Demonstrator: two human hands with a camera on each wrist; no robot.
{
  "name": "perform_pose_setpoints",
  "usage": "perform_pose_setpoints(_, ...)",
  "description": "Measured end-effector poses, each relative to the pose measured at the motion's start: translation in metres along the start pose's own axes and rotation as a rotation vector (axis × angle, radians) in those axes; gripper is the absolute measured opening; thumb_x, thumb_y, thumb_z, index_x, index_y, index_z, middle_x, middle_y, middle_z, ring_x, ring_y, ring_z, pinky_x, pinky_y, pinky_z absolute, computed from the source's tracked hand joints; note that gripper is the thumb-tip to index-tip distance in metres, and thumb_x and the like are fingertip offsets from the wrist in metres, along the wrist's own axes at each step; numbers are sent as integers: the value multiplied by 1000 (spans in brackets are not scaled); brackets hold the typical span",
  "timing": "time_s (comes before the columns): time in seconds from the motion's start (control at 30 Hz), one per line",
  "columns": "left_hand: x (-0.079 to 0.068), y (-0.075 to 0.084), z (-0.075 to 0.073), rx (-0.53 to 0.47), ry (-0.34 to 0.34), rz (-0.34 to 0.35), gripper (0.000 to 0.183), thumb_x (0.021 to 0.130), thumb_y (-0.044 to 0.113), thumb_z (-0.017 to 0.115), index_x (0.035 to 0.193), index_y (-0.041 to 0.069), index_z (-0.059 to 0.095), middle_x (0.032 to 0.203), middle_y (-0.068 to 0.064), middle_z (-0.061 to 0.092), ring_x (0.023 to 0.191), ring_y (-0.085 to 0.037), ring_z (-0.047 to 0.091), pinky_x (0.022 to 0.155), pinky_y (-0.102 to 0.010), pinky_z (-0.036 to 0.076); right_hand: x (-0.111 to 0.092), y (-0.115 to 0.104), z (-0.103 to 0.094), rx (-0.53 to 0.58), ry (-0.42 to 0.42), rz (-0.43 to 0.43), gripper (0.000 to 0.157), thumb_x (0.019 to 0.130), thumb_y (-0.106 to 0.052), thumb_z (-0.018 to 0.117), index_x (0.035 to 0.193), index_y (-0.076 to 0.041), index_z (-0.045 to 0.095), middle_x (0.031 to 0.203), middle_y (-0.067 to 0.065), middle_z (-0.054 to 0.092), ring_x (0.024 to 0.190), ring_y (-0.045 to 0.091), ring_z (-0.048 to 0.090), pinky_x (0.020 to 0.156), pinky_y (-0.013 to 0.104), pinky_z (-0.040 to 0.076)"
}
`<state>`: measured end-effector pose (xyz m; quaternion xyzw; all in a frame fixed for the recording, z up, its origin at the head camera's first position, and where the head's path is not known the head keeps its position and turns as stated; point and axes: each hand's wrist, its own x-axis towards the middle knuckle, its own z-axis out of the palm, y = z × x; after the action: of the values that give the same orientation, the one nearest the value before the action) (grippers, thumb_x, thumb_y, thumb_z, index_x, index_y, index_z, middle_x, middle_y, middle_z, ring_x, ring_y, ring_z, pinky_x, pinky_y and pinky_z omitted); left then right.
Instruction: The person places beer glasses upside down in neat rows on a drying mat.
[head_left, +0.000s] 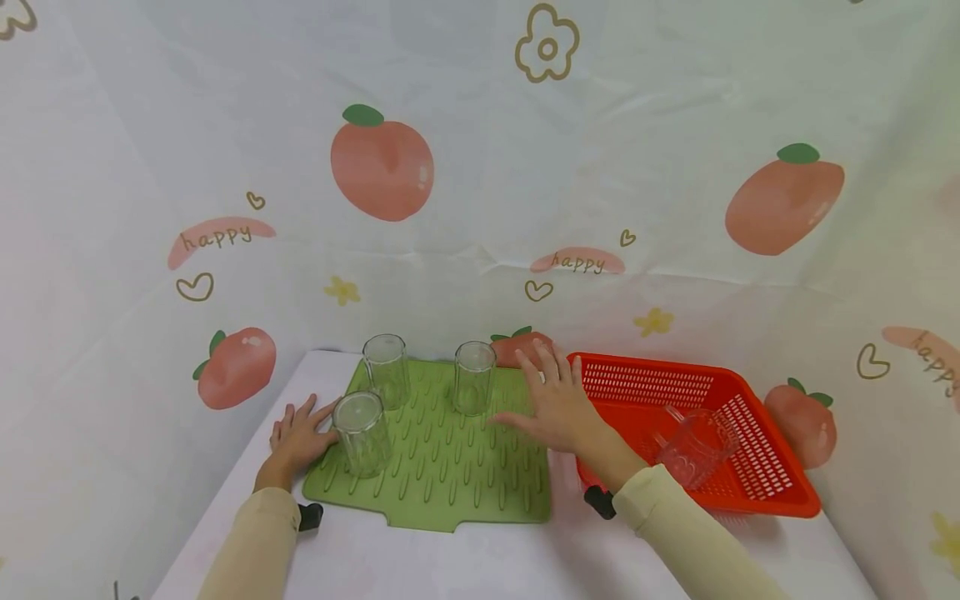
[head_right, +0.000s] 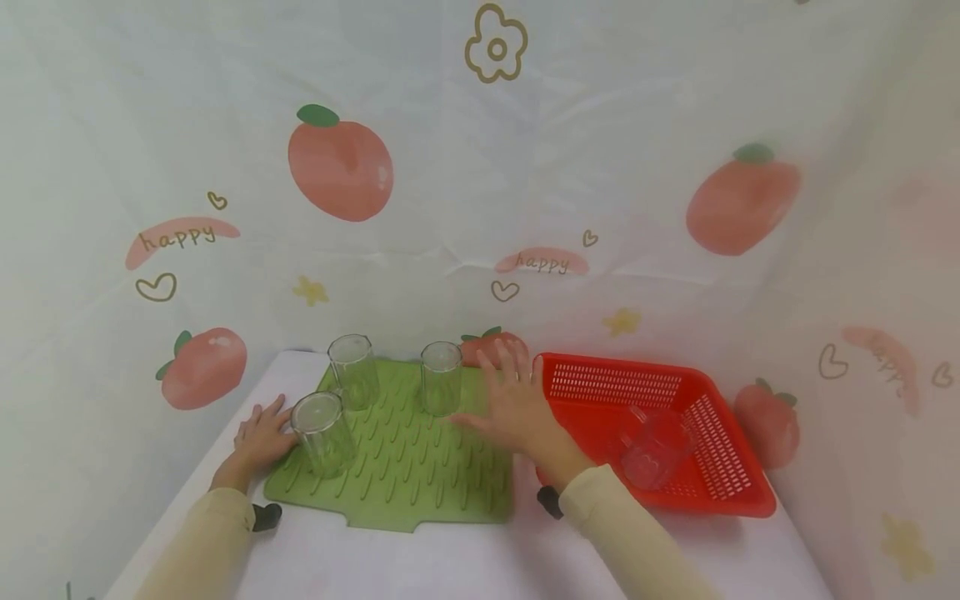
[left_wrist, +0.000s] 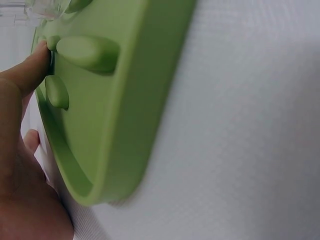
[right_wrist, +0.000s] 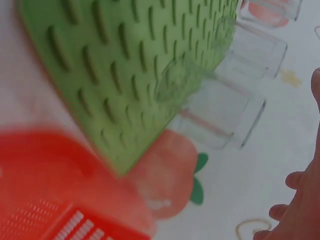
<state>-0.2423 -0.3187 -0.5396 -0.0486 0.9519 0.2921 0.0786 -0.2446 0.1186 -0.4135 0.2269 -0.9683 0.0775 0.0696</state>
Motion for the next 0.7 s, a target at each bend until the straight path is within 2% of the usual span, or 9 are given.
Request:
perform_pose_setpoints(0.23,0,0,1,2,1,4,66,96,33,58,157,15,39,169,-26,7,151,-61,-10,116,-78,-2,-8,25,-10,-20,-17,55,110,85,-78,57,165,-15,15,171,18,13,156,50,11,121,74,10)
perform_pose_setpoints(0.47,-2,1,-1,-8,7,-4,67,95,32,58,157,15,39,169,-25,7,152,-60,-10,117,-78,-2,-13,55,-25,-68,-36,86,106,87,-75,59,162,-9,22,169,22,12,155,52,10,118,77,14)
perform_pose_setpoints(0.7,-3,4,-4,-2,-10,-6,66,98,34,59,158,15,38,170,-25,6,151,-60,-11,117,-77,-3,-23,83,-28,-61,-30,131,104,88,-71,61,162,-9,22,168,24,12,154,53,10,116,80,13)
